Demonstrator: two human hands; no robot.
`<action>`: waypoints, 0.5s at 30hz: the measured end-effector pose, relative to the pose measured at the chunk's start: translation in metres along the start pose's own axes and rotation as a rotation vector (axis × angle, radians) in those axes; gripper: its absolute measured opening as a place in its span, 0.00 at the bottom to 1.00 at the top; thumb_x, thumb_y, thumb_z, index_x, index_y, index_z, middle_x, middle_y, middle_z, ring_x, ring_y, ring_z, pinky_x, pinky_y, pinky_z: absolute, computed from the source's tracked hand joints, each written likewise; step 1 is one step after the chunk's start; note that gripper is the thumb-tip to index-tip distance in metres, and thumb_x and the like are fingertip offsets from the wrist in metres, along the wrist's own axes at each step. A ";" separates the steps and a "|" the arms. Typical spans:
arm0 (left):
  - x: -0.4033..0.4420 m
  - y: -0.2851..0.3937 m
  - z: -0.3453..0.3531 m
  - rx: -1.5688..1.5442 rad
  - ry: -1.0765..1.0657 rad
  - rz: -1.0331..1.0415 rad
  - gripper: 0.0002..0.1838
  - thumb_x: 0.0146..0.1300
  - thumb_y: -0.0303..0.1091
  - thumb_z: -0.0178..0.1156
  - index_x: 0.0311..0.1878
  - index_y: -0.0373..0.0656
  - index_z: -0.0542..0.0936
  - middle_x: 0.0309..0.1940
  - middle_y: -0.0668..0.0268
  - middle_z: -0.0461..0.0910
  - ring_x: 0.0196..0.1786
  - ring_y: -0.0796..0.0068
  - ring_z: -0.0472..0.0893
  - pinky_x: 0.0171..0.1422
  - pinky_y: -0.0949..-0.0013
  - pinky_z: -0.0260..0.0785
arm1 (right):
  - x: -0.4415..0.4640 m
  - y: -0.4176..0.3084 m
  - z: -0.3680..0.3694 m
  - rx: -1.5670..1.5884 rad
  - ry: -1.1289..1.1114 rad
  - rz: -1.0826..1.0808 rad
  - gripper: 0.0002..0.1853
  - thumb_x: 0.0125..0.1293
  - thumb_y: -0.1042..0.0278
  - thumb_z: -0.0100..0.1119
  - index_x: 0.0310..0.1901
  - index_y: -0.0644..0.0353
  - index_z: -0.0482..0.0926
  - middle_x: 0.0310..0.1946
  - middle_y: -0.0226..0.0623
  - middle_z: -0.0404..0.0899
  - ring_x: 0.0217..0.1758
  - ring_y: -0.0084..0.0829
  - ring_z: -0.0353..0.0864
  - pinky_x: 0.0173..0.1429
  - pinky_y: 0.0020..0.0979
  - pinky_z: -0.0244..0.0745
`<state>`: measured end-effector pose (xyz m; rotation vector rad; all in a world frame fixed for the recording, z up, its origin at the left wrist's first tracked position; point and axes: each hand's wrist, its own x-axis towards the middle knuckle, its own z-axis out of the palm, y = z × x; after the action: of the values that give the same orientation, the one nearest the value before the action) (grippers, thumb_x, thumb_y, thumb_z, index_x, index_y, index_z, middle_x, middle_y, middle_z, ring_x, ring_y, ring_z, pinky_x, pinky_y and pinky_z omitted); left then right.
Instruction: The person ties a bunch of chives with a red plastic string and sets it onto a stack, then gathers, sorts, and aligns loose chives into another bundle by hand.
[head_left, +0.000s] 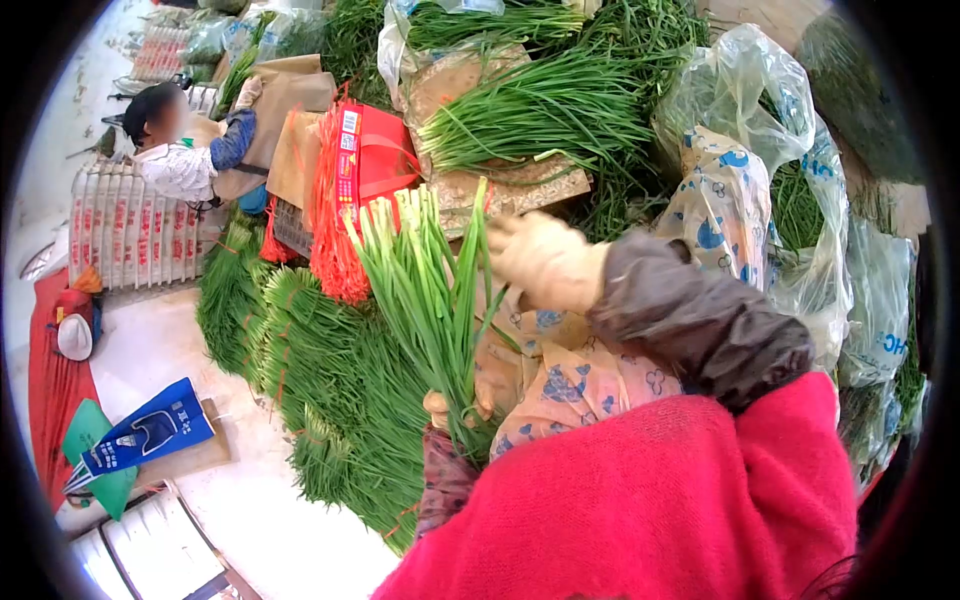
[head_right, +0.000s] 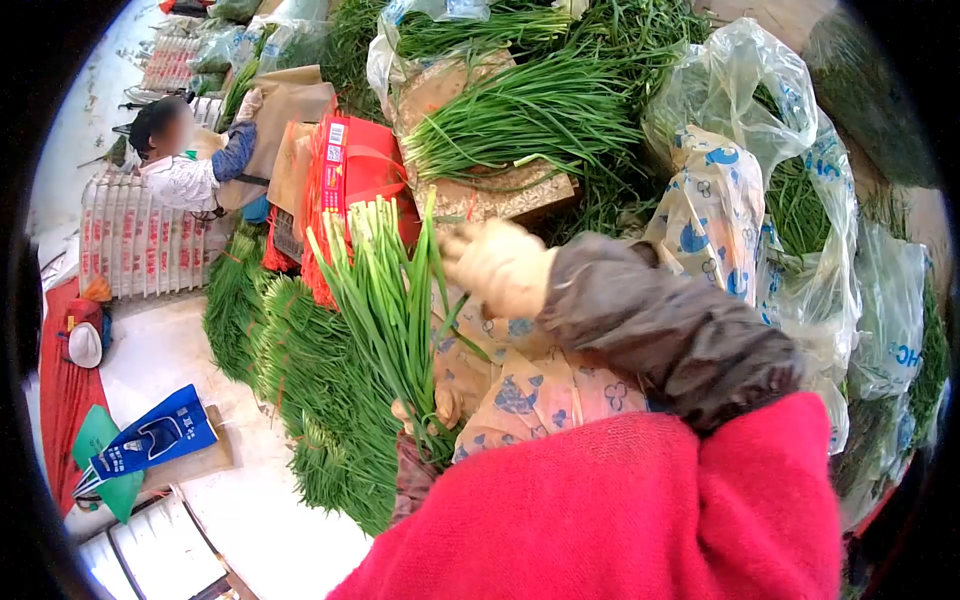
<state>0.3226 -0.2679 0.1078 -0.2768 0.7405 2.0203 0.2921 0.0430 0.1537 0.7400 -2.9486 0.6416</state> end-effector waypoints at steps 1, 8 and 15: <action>0.000 -0.001 0.001 -0.009 -0.011 0.010 0.32 0.43 0.34 0.65 0.54 0.30 0.74 0.37 0.50 0.81 0.30 0.62 0.80 0.41 0.66 0.74 | 0.012 -0.013 -0.008 0.138 -0.164 0.108 0.30 0.47 0.62 0.69 0.55 0.57 0.75 0.51 0.42 0.77 0.52 0.43 0.78 0.53 0.39 0.76; -0.006 -0.012 -0.003 -0.142 -0.124 0.076 0.30 0.44 0.35 0.64 0.52 0.29 0.75 0.35 0.49 0.81 0.27 0.61 0.79 0.40 0.65 0.74 | -0.038 0.038 0.025 0.208 -0.246 0.366 0.21 0.53 0.65 0.62 0.51 0.51 0.76 0.26 0.43 0.80 0.31 0.48 0.82 0.32 0.43 0.76; -0.002 -0.013 -0.001 -0.074 -0.280 0.016 0.29 0.44 0.35 0.63 0.51 0.29 0.76 0.33 0.48 0.82 0.25 0.61 0.79 0.39 0.65 0.74 | -0.075 0.075 -0.010 0.291 -0.392 0.439 0.52 0.40 0.56 0.73 0.69 0.61 0.59 0.63 0.48 0.69 0.64 0.47 0.71 0.62 0.40 0.68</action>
<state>0.3343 -0.2647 0.1031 -0.0286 0.4944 2.0499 0.3234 0.1403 0.1241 0.2375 -3.4633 1.0832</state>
